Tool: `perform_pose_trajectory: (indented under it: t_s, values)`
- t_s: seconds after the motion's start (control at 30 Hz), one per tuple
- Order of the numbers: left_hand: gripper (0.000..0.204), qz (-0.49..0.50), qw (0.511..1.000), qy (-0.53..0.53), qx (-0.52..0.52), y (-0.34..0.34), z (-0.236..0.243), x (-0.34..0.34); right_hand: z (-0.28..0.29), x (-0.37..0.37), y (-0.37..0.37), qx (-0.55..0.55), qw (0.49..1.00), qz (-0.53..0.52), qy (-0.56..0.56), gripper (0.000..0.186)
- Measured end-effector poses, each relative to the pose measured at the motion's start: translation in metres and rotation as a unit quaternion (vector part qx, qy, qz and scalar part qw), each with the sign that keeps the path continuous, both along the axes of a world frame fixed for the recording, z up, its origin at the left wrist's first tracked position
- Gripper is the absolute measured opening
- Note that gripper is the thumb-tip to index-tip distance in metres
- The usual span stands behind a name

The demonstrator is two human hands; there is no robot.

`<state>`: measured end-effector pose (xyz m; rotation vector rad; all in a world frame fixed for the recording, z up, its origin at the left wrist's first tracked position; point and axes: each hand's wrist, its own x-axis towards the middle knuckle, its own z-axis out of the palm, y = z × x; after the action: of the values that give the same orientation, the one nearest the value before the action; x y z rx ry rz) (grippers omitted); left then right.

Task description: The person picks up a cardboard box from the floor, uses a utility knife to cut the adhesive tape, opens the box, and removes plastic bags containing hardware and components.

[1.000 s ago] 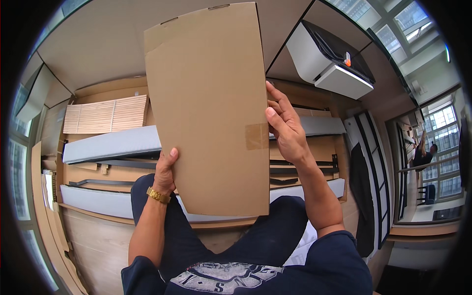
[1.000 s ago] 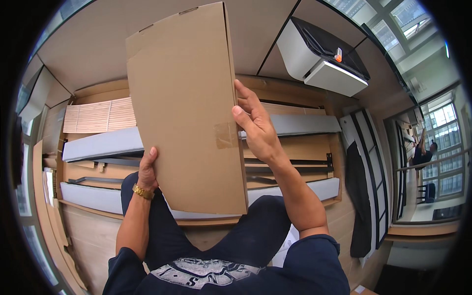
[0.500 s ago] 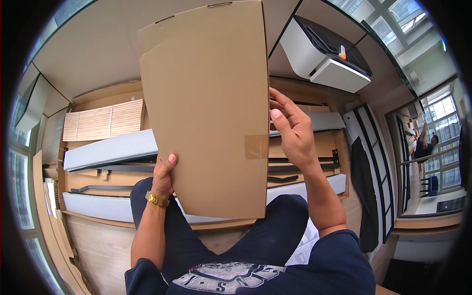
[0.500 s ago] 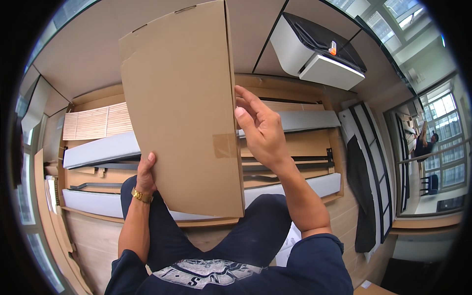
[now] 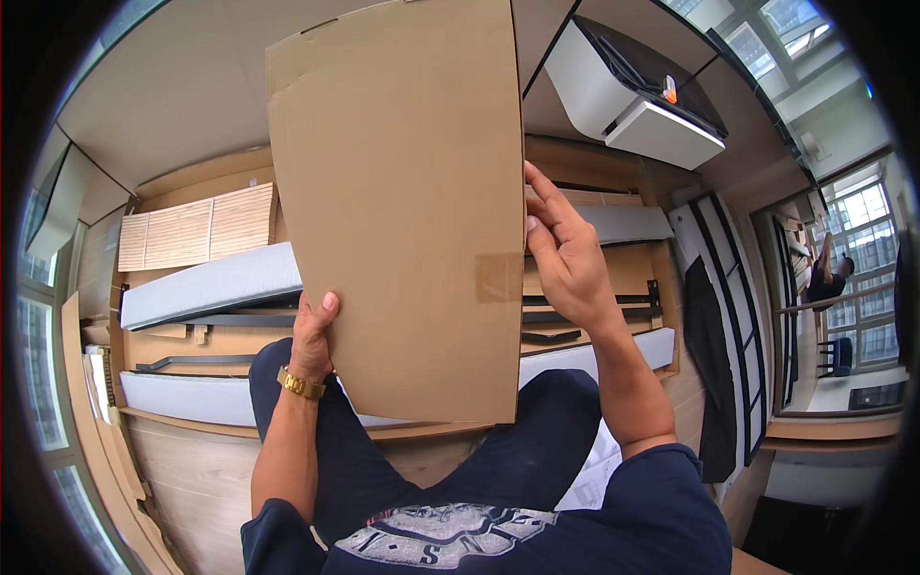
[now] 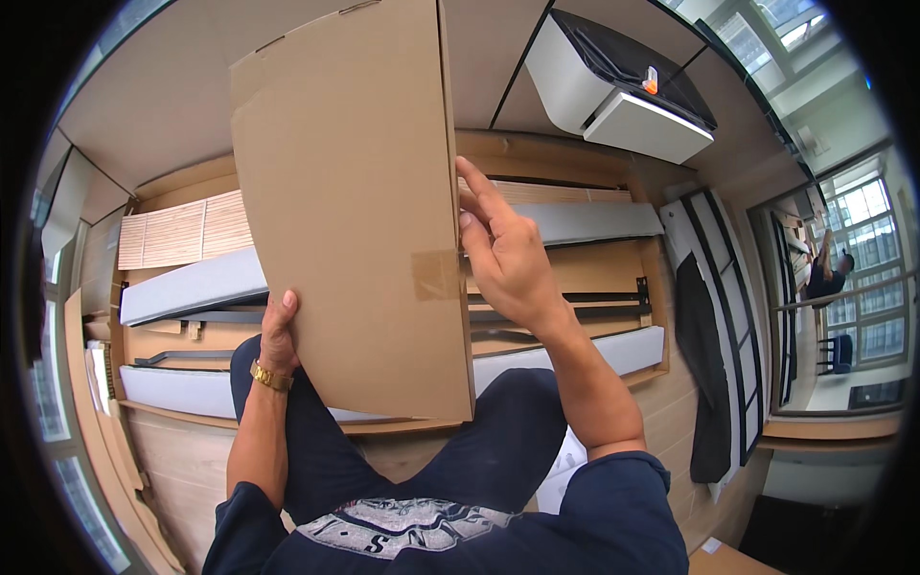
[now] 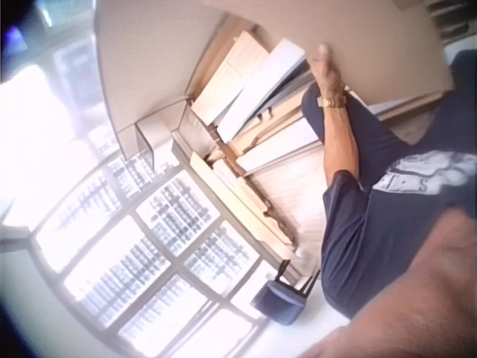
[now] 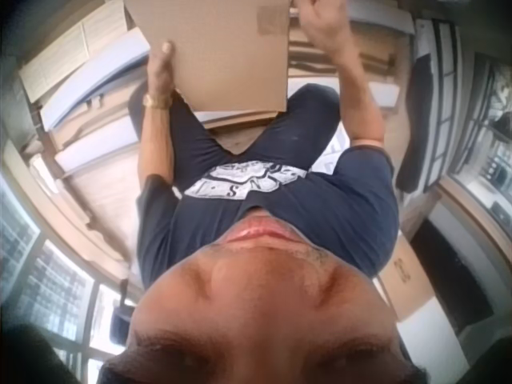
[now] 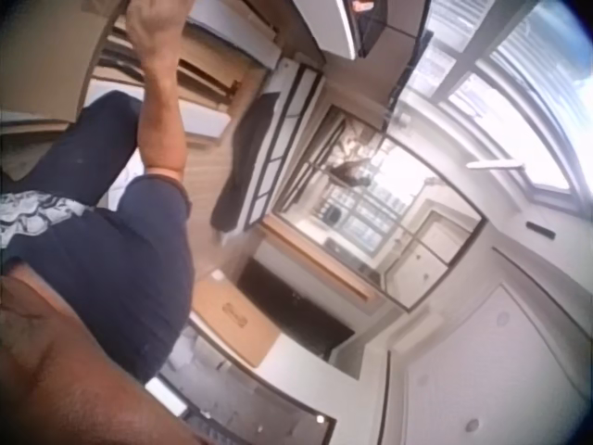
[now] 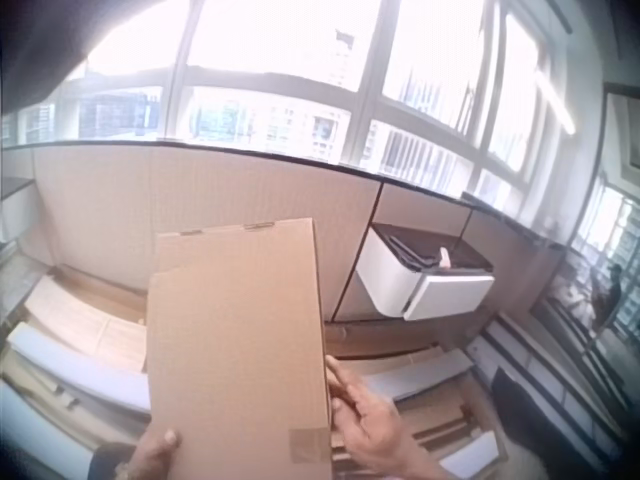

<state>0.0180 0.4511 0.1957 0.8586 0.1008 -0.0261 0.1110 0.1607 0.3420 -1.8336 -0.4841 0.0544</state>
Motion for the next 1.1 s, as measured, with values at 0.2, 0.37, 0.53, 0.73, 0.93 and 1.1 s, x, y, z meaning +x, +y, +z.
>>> perform_pose_trajectory:
  t_s: [0.2, 0.37, 0.53, 0.73, 0.93, 1.1]
  values:
    - [0.047, -0.063, 0.99, 0.081, -0.094, 0.012, -0.008, 0.004, 0.01, -0.011, -0.007, -0.01, 0.986, 0.114, -0.123, 0.067]
    - [0.046, -0.068, 0.984, 0.093, -0.134, 0.008, -0.007, 0.005, 0.022, -0.055, 0.002, 0.038, 0.996, 0.037, 0.074, 0.07]
    - [0.047, -0.053, 0.988, 0.061, -0.13, 0.01, -0.012, 0.008, 0.007, -0.073, 0.003, 0.037, 0.996, 0.013, 0.076, 0.06]
    - [0.05, -0.019, 0.995, 0.038, -0.088, 0.006, -0.007, 0.004, 0.004, -0.067, 0.005, 0.056, 0.994, -0.008, 0.096, 0.054]
    - [0.064, -0.008, 1.0, -0.006, 0.002, 0.013, -0.015, 0.001, -0.003, -0.059, 0.002, 0.011, 0.997, -0.032, 0.068, 0.05]
    - [0.055, 0.015, 1.0, 0.007, 0.01, 0.004, -0.001, -0.001, -0.001, -0.06, -0.003, 0.002, 0.994, -0.044, 0.097, 0.046]
